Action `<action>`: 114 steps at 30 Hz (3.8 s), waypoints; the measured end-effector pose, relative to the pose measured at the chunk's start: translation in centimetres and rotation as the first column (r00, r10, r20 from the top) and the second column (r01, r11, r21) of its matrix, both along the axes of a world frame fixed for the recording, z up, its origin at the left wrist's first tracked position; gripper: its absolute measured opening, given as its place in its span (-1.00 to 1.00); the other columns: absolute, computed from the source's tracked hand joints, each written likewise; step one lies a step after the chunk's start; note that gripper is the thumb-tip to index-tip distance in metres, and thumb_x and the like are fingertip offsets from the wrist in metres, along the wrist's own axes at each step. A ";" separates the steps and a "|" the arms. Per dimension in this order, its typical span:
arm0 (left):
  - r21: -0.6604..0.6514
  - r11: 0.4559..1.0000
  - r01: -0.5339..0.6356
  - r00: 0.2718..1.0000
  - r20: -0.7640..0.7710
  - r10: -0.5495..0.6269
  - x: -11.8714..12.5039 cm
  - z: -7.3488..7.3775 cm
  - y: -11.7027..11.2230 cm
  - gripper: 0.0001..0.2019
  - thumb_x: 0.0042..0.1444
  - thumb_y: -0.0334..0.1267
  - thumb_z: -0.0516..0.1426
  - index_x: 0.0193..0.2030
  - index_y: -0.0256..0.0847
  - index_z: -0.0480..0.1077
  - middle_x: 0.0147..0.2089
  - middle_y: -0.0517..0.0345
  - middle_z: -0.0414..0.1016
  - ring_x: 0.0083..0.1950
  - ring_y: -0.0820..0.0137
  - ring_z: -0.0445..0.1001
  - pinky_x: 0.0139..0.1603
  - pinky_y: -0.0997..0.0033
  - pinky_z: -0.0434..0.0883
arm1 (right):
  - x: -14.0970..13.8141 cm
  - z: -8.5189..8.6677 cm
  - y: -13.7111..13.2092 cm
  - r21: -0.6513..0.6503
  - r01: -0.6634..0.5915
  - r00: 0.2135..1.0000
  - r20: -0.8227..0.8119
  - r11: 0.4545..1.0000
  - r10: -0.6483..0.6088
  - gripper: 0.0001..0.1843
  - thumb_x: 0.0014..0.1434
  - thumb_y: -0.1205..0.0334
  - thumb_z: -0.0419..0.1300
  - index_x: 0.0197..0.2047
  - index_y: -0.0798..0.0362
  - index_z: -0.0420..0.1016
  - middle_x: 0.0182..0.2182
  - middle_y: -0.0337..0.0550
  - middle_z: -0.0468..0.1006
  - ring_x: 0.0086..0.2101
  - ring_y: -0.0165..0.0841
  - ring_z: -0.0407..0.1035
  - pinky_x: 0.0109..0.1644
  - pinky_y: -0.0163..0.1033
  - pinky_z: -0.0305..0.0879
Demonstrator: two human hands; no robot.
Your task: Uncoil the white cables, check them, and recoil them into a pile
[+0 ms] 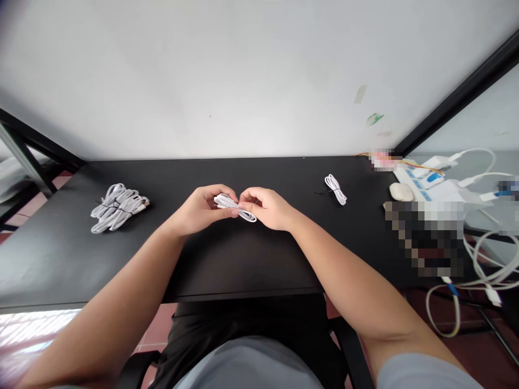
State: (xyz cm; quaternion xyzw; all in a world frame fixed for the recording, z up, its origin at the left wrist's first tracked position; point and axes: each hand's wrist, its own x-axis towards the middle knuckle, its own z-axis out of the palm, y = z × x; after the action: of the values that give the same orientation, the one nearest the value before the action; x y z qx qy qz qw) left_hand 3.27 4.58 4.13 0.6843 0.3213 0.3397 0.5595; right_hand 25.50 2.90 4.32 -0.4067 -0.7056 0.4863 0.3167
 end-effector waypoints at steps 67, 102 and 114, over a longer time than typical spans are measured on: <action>-0.200 0.964 -0.174 0.945 0.241 0.220 2.6 -1.1 -0.9 -0.72 0.12 -0.11 0.33 -0.19 -0.27 0.44 -0.26 0.09 0.55 -0.28 0.40 0.57 -0.11 0.29 0.54 | 0.5 -0.4 0.8 0.108 0.207 0.975 -0.109 0.972 -0.195 -0.75 0.19 0.02 0.33 -0.28 0.06 0.63 -0.38 -0.15 0.61 -0.38 -0.34 0.43 -0.28 -0.21 0.34; -0.189 0.975 -0.113 0.946 0.280 0.164 2.1 -1.4 -0.3 -0.60 0.06 -0.29 0.39 -0.09 -0.23 0.29 -0.20 0.09 0.61 -0.23 0.45 0.54 -0.14 0.42 0.42 | 0.1 -0.1 0.5 -0.022 0.148 0.981 -0.126 0.989 -0.150 -0.70 0.18 -0.02 0.32 -0.26 0.05 0.53 -0.40 -0.20 0.53 -0.41 -0.39 0.37 -0.29 -0.23 0.31; -0.088 0.982 -0.167 0.958 0.222 0.183 2.1 -1.0 -0.6 -0.62 0.07 -0.23 0.38 -0.13 -0.21 0.26 -0.12 -0.02 0.64 -0.19 0.38 0.57 -0.15 0.38 0.42 | -0.2 0.2 0.5 -0.215 0.240 0.949 -0.152 0.947 -0.275 -0.78 0.12 0.09 0.33 -0.37 0.08 0.54 -0.50 -0.27 0.44 -0.45 -0.44 0.26 -0.29 -0.25 0.18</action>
State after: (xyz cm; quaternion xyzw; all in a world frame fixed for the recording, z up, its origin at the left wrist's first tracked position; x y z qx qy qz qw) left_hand 5.37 3.99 3.08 0.5898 0.3255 0.4534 0.5836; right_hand 25.31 3.36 4.48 -0.4787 -0.5638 0.5419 0.3991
